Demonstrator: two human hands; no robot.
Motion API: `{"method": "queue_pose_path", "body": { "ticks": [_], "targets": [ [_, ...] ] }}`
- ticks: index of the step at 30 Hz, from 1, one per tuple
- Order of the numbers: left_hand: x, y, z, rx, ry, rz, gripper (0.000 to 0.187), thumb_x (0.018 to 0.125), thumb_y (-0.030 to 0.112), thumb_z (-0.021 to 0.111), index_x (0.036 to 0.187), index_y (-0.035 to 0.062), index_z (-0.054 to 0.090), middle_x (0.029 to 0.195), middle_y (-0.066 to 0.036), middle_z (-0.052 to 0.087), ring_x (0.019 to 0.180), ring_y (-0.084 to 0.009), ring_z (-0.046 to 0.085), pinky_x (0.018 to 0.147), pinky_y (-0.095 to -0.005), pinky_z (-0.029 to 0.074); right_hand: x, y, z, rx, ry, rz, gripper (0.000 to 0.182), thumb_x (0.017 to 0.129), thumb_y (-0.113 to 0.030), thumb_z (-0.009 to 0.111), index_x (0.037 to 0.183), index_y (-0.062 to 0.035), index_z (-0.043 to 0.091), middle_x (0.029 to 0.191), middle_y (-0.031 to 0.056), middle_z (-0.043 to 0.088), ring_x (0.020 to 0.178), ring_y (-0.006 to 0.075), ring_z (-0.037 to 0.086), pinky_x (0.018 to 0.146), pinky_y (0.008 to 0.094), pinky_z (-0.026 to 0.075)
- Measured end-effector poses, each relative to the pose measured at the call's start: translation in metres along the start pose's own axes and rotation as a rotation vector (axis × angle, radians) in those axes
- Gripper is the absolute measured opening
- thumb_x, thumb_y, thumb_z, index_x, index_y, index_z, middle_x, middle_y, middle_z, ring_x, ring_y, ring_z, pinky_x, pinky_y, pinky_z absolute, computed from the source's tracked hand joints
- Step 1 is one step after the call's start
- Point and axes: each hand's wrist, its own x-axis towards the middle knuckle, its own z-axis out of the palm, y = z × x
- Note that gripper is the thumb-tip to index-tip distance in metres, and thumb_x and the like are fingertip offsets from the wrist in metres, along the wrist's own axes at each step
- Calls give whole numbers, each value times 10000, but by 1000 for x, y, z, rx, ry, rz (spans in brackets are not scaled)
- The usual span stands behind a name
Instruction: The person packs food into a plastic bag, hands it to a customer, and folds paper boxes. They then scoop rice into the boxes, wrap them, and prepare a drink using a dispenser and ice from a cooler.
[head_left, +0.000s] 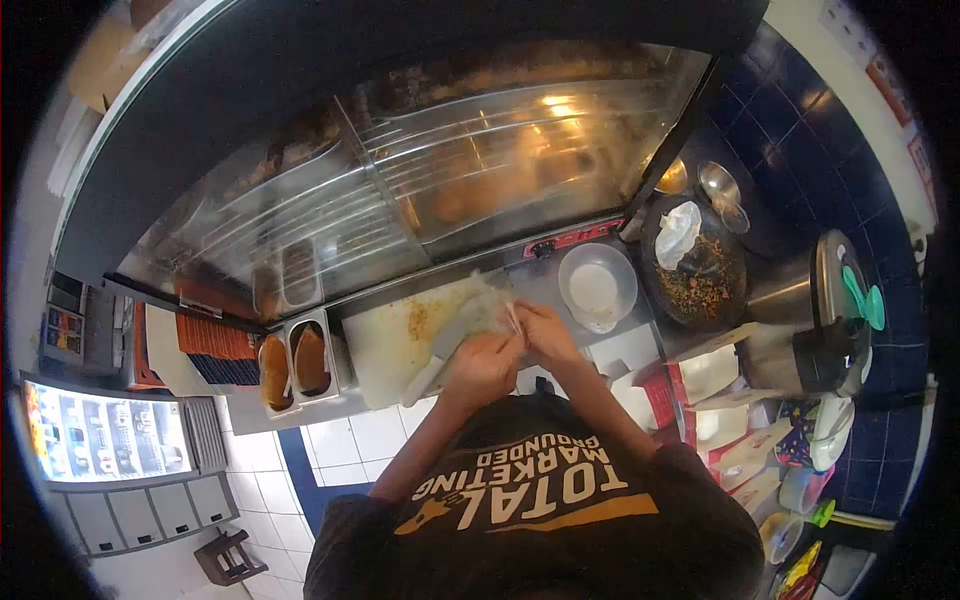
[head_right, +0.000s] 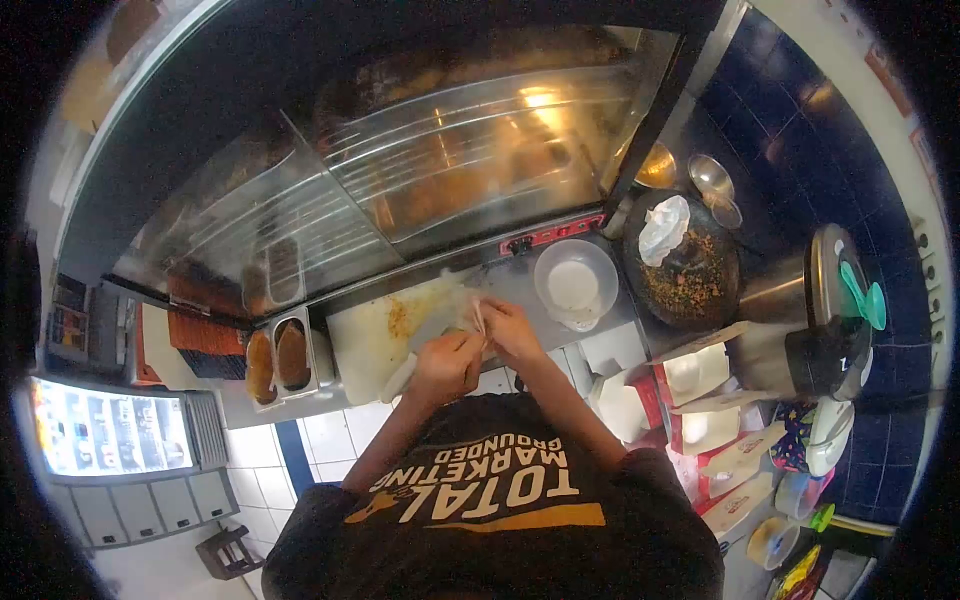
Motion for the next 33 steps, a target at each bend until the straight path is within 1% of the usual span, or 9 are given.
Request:
{"method": "queue_pose_path", "body": {
  "ticks": [4,10,13,14,17,18,22,26,33],
  "targets": [
    [1,-9,17,-26,155,36,57,849,52,607,901,29,616,750,-160,610,652,-345,625,595,-438,516,-2,3,-6,16,15,-126,385,977,-279,638,1163,58,635,1036,114,687,967,199,671,867,303,531],
    [4,2,28,-139,143,-37,49,882,63,605,883,15,608,738,-163,611,671,-350,634,610,-437,521,10,-18,-13,399,-171,3,600,1016,-516,493,1283,18,549,1145,155,633,1119,301,604,1019,423,461],
    [4,6,30,-211,226,-20,44,869,56,598,894,21,607,747,-156,612,676,-351,633,627,-445,520,9,-25,-20,419,-287,48,678,1013,-610,401,1365,-37,488,1179,147,580,1153,297,543,1047,442,429],
    [2,7,32,-205,200,-23,50,857,56,601,896,23,601,759,-155,616,691,-353,637,636,-446,521,13,-23,-23,427,-416,16,622,1033,-574,375,1390,-76,486,1227,148,603,1171,312,548,1034,457,433],
    [-4,6,36,-175,121,-43,93,822,65,612,906,33,587,805,-149,628,742,-355,650,664,-452,523,12,-20,-8,188,-194,-62,637,1020,-600,389,1416,-107,471,1288,159,566,1203,315,526,1026,467,429],
    [-6,5,37,-149,96,-56,114,810,75,618,914,39,585,827,-144,634,764,-354,655,675,-455,523,12,-22,-5,212,-100,102,676,1009,-613,413,1439,-92,438,1357,155,511,1234,307,496,1055,454,410],
    [-13,6,22,-73,-45,-85,158,788,108,634,930,68,578,871,-123,639,828,-352,664,712,-472,519,7,-23,-3,96,-283,195,786,984,-637,453,1457,-13,377,1401,160,486,1263,316,484,1079,433,399],
    [-22,1,20,-84,-80,-79,191,772,128,641,950,83,587,865,-107,629,825,-341,663,724,-475,517,11,-16,2,-135,-289,114,913,936,-719,458,1483,4,340,1441,164,424,1281,347,455,1056,481,405],
    [-42,8,15,-42,40,-36,231,736,150,661,940,78,581,828,-100,610,785,-328,660,721,-456,531,40,0,20,-37,-290,291,830,951,-678,475,1478,-47,360,1501,129,376,1333,344,421,1060,487,399]
  ]
}}
